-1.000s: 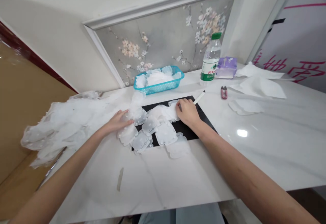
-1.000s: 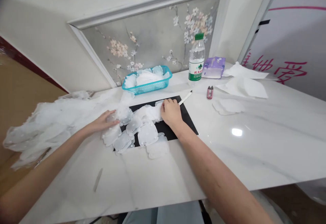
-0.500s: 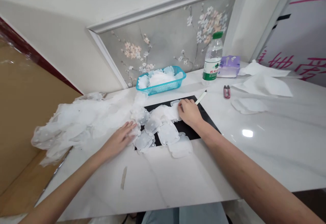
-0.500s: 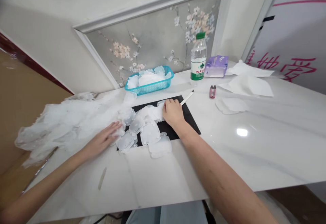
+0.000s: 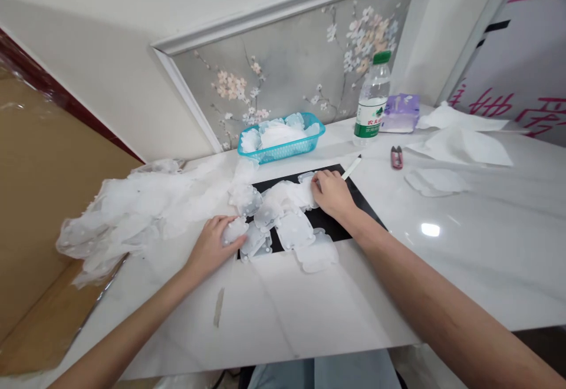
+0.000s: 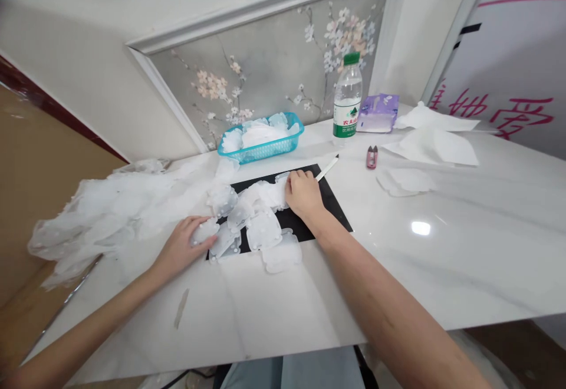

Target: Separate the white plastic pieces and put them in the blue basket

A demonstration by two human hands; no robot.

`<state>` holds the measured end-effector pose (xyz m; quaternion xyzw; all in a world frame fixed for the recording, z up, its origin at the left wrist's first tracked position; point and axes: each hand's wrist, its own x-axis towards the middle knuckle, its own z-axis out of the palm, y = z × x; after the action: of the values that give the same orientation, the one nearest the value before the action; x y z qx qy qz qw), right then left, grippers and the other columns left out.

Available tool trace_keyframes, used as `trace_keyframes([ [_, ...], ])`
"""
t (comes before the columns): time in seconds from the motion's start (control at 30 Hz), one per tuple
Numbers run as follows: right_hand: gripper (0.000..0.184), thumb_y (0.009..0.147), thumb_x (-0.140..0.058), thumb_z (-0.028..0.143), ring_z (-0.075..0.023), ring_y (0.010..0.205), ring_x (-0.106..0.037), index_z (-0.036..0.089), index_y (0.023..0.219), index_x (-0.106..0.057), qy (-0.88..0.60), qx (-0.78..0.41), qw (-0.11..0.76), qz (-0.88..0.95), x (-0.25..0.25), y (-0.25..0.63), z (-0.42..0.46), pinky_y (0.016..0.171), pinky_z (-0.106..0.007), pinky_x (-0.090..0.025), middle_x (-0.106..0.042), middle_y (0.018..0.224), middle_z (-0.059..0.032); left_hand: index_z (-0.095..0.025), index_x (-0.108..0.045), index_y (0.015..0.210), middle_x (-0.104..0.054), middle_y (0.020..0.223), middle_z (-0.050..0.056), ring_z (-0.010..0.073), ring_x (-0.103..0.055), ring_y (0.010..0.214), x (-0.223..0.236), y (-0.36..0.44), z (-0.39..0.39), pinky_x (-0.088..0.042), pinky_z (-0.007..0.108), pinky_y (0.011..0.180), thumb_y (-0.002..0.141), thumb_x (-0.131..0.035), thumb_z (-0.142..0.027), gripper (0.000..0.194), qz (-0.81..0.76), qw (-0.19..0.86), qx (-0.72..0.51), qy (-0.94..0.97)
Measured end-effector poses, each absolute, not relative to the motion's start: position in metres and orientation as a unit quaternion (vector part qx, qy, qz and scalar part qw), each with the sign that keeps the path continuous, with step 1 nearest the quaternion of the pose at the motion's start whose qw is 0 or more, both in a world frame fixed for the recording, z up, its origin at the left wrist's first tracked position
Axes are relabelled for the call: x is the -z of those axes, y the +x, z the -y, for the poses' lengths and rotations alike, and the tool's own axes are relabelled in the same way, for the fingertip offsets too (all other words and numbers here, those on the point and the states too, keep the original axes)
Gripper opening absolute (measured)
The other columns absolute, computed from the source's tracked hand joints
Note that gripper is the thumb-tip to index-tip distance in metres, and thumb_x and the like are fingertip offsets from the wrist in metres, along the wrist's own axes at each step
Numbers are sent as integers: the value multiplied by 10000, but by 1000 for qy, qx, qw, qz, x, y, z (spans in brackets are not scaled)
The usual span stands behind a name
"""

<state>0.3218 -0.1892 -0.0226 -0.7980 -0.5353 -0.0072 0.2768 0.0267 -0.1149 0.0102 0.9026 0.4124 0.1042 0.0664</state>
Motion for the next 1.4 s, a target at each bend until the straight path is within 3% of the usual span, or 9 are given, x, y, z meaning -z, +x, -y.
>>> trace_keyframes([
  [0.13,236,880,-396,186,-276,933,-506,119,959,-609,-797,9,278,537,23,323,189,799,-366,-366,-636,1000,-139,-178,-605,1019,-633,1041,96,253,-566,1000,-5,25,118,-442,364,894,831,-444,-401,333,-383,40,-146,911],
  [0.37,239,888,-389,180,-277,952,-501,121,968,-606,-800,8,273,533,21,321,189,807,-362,-367,-631,1020,-139,-154,-587,956,-655,941,81,218,-611,870,-22,29,108,-468,324,800,861,-393,-377,310,-403,45,-244,881],
  [0.63,234,886,-388,176,-273,946,-498,118,966,-600,-803,10,267,533,19,321,190,807,-357,-361,-626,1014,-141,-214,-587,1055,-645,1082,59,216,-594,1031,-42,57,128,-448,327,934,861,-423,-413,323,-363,43,-283,887],
  [0.7,232,883,-390,175,-274,943,-499,117,967,-599,-803,11,267,533,20,321,190,809,-358,-359,-626,1020,-140,-229,-535,1220,-550,1295,90,259,-481,1226,-30,60,139,-383,402,1030,858,-442,-457,438,-313,70,-178,930],
  [0.8,236,881,-389,175,-276,941,-499,113,967,-600,-802,10,266,535,21,322,190,807,-358,-357,-627,1022,-138,-275,-343,1414,-190,1539,106,352,-150,1404,-13,62,154,-240,589,1071,826,-484,-559,668,-290,104,-20,951],
  [0.9,237,880,-392,176,-280,945,-497,111,970,-601,-800,7,267,537,21,322,190,799,-358,-359,-630,1016,-139,-283,-258,1452,-51,1561,93,334,-70,1417,-9,61,161,-217,586,1083,838,-457,-585,712,-309,119,10,943],
  [1.03,244,884,-385,173,-279,953,-497,109,980,-601,-802,6,268,533,20,321,191,800,-358,-360,-628,1025,-139,-265,-308,1433,-206,1539,59,243,-198,1407,-13,54,157,-257,444,1126,889,-415,-510,606,-277,114,-7,954],
  [1.23,247,899,-378,182,-273,966,-500,113,981,-600,-805,1,261,532,17,321,191,821,-356,-362,-626,1043,-136,-237,-426,1361,-477,1395,57,202,-473,1258,-18,42,141,-407,368,1040,895,-381,-280,470,-212,68,-13,975],
  [1.4,255,903,-364,180,-278,972,-499,108,985,-595,-807,0,257,532,16,321,192,824,-355,-360,-622,1056,-137,-246,-455,1330,-437,1426,47,243,-476,1254,-30,50,154,-485,362,951,765,-568,-396,595,-261,14,12,965],
])
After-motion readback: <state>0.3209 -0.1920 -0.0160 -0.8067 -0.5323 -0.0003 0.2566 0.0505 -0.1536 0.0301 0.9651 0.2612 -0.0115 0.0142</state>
